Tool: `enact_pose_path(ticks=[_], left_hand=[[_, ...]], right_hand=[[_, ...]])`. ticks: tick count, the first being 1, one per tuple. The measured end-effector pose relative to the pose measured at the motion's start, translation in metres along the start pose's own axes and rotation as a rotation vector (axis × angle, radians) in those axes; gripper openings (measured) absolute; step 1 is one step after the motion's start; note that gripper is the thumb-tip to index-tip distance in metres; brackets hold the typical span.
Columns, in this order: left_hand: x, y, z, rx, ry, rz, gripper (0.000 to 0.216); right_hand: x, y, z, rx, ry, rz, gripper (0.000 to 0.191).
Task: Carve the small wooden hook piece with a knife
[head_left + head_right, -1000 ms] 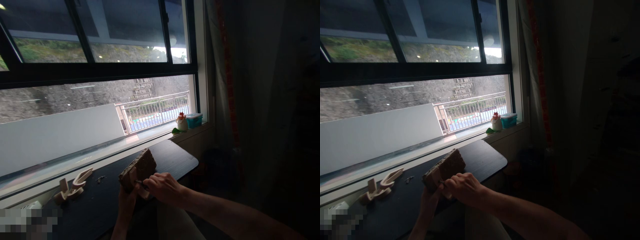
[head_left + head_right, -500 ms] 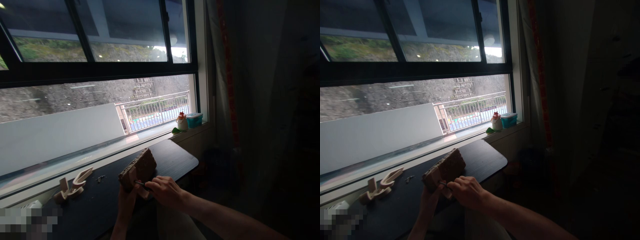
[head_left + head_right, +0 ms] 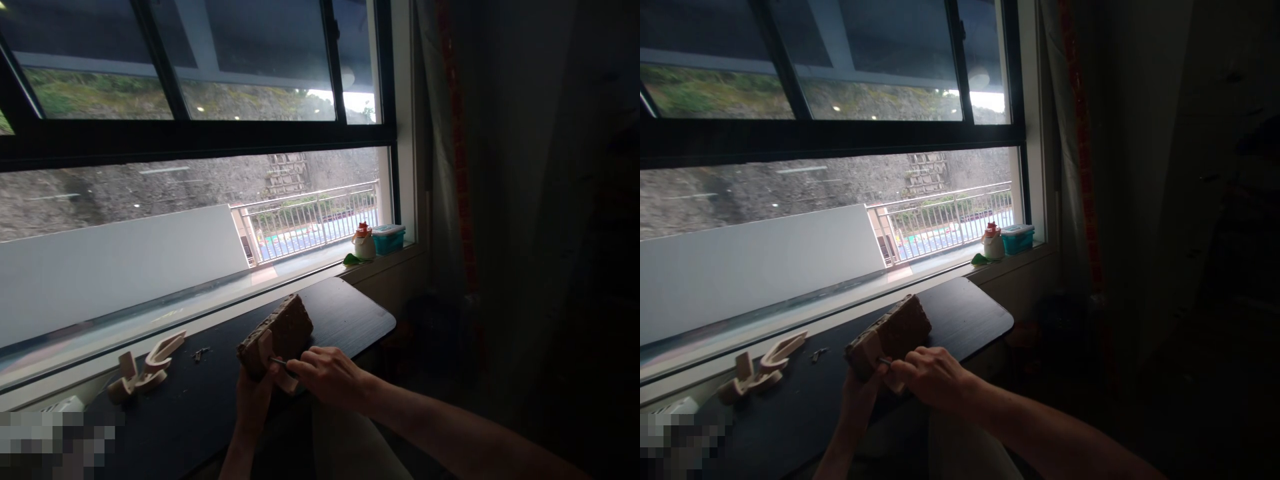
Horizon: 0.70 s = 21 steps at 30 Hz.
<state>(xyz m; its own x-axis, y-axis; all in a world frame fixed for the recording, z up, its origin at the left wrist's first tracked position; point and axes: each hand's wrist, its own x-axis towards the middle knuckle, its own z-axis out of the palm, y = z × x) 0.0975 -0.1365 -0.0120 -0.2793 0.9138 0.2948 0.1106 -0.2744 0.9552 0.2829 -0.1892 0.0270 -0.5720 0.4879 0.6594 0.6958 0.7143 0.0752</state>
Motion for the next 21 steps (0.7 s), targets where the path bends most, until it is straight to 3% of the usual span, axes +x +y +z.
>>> enact_pose_path(ticks=[3,7,9,11,14,18,21], left_hand=[[-0.001,0.004,0.001,0.011,0.013,0.011,0.049],[-0.002,0.007,0.003,0.014,0.011,0.02,0.052],[-0.003,0.007,0.003,0.015,0.013,0.019,0.053],[-0.003,0.006,0.003,0.02,0.018,0.014,0.055],[-0.002,0.005,0.002,0.026,0.026,0.002,0.057],[-0.002,0.006,0.002,0.024,0.041,-0.01,0.057],[-0.003,0.009,0.003,0.019,0.053,-0.015,0.058]], right_hand=[[-0.002,-0.006,0.008,0.154,0.063,0.13,0.025],[-0.004,-0.018,0.023,0.614,0.181,0.581,0.028],[-0.001,-0.021,0.024,0.763,0.177,0.758,0.028],[0.003,-0.022,0.019,0.775,0.133,0.808,0.027],[0.011,-0.019,0.003,0.566,0.062,0.668,0.027],[0.017,-0.014,-0.016,0.143,-0.006,0.243,0.017],[0.017,-0.009,-0.018,-0.03,-0.016,0.06,0.013]])
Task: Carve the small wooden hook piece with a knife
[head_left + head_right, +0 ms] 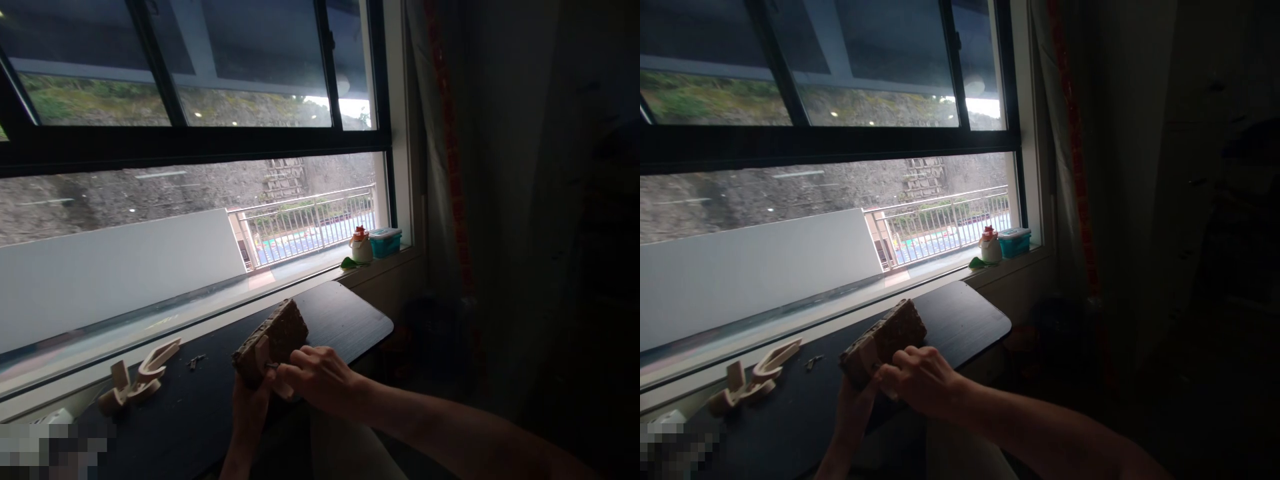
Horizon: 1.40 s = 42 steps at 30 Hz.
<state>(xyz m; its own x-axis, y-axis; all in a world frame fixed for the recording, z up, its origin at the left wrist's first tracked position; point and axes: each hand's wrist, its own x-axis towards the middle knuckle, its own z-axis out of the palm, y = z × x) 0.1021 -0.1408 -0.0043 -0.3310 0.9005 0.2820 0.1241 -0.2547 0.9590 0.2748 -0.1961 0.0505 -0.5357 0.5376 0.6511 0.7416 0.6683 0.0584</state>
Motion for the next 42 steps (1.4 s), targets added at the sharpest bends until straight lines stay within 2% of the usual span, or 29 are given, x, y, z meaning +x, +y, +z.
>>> enact_pose_path(ticks=[2,4,6,9,11,12,15,17,21,25,27,28,31,33,35,38,41,42], left_hand=[[-0.001,0.001,0.001,-0.004,0.001,0.001,0.056],[-0.001,0.002,0.002,-0.006,0.004,0.006,0.053],[-0.001,0.001,0.002,-0.008,0.006,0.018,0.053],[0.0,-0.003,0.001,-0.006,-0.008,0.05,0.056],[0.001,-0.004,0.001,0.006,-0.019,0.068,0.058],[0.001,-0.005,0.0,0.016,-0.023,0.072,0.059],[0.0,-0.002,0.0,0.028,-0.028,0.069,0.057],[-0.001,0.0,0.0,0.021,-0.02,0.069,0.056],[-0.001,0.0,0.0,0.001,0.007,0.069,0.057],[-0.001,-0.002,-0.001,-0.023,-0.002,0.053,0.056],[-0.002,-0.001,-0.001,-0.025,-0.003,0.046,0.056],[-0.002,0.0,-0.001,-0.029,-0.004,0.048,0.055],[-0.004,0.003,0.0,-0.039,-0.012,0.068,0.055],[-0.004,0.004,-0.001,-0.028,-0.023,0.067,0.056],[-0.003,0.003,-0.001,-0.001,-0.02,0.047,0.058],[0.001,-0.001,-0.002,0.037,-0.008,0.03,0.058],[0.003,-0.007,-0.003,0.07,0.009,0.05,0.056],[0.003,-0.009,-0.003,0.082,0.021,0.07,0.055]], right_hand=[[-0.002,0.003,0.004,-0.006,0.005,-0.04,0.015],[-0.006,0.002,0.012,0.087,0.027,0.025,0.019],[-0.01,-0.002,0.023,0.309,0.096,0.221,0.021],[-0.015,-0.01,0.039,0.725,0.226,0.603,0.026],[-0.015,-0.012,0.043,0.844,0.238,0.721,0.027],[-0.014,-0.011,0.042,0.849,0.213,0.733,0.027],[-0.01,-0.003,0.029,0.664,0.084,0.607,0.024],[-0.006,0.003,0.016,0.416,0.016,0.413,0.027],[0.002,0.009,0.002,-0.019,-0.05,0.052,0.013],[0.007,0.01,0.003,-0.092,-0.063,-0.141,0.016],[0.007,0.01,0.009,0.023,-0.058,-0.076,0.017],[0.007,0.009,0.013,0.139,-0.042,0.041,0.018],[0.005,0.007,0.028,0.523,0.002,0.515,0.027],[0.004,0.005,0.034,0.63,-0.008,0.672,0.034],[0.004,0.006,0.034,0.63,-0.036,0.674,0.035],[0.005,0.007,0.023,0.613,-0.07,0.625,0.024],[0.008,0.008,0.007,0.484,-0.107,0.479,0.034],[0.009,0.008,0.003,0.395,-0.125,0.403,0.031]])
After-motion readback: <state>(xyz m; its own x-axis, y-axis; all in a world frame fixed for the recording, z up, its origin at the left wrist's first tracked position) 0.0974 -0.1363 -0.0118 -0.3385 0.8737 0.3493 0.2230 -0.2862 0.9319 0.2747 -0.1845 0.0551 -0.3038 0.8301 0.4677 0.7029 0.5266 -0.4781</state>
